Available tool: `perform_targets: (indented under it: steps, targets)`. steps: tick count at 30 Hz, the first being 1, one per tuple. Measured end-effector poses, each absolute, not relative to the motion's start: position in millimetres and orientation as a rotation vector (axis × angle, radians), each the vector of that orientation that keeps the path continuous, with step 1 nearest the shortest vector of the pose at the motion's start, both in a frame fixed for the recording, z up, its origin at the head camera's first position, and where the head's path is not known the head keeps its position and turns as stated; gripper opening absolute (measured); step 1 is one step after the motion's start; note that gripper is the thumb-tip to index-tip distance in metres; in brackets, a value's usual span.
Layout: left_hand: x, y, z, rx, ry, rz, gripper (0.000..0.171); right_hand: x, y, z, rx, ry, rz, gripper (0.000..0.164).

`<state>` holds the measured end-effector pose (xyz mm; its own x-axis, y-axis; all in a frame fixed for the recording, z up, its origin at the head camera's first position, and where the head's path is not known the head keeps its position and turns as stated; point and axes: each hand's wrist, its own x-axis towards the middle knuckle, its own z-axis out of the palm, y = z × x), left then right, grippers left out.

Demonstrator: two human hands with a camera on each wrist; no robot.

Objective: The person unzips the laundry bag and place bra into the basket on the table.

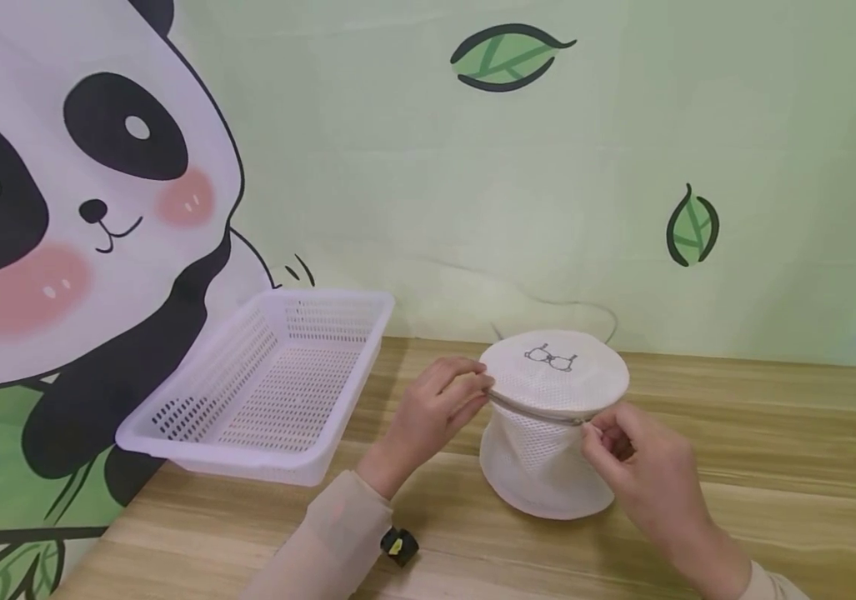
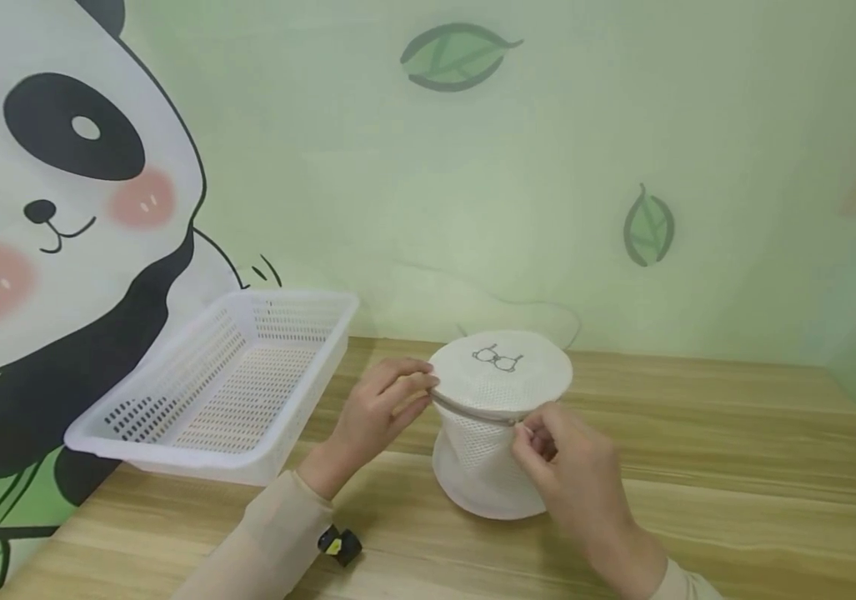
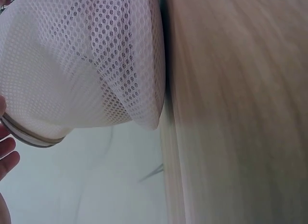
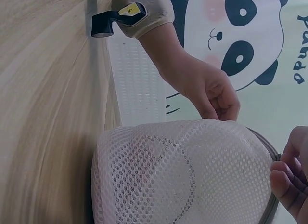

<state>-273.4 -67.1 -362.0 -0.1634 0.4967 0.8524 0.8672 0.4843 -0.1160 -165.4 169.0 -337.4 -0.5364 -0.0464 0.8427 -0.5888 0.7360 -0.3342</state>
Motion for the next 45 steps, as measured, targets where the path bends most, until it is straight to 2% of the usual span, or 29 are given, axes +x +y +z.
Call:
perform_targets:
  steps: [17, 31, 45]
  targets:
    - [-263.1, -64.6, -359.5, -1.193, -1.887, -0.496, 0.045, -163.4, 166.0, -336.7, 0.448, -2.065, 0.793, 0.022]
    - [-240.9, -43.1, -339.3, -1.269, -1.786, -0.502, 0.053, -163.1, 165.2, -336.8, 0.447, -2.073, 0.782, 0.023]
    - [-227.5, -20.1, -333.7, -1.225, -1.798, -0.444, 0.052, -164.0, 165.2, -335.6, 0.487, -2.049, 0.775, 0.021]
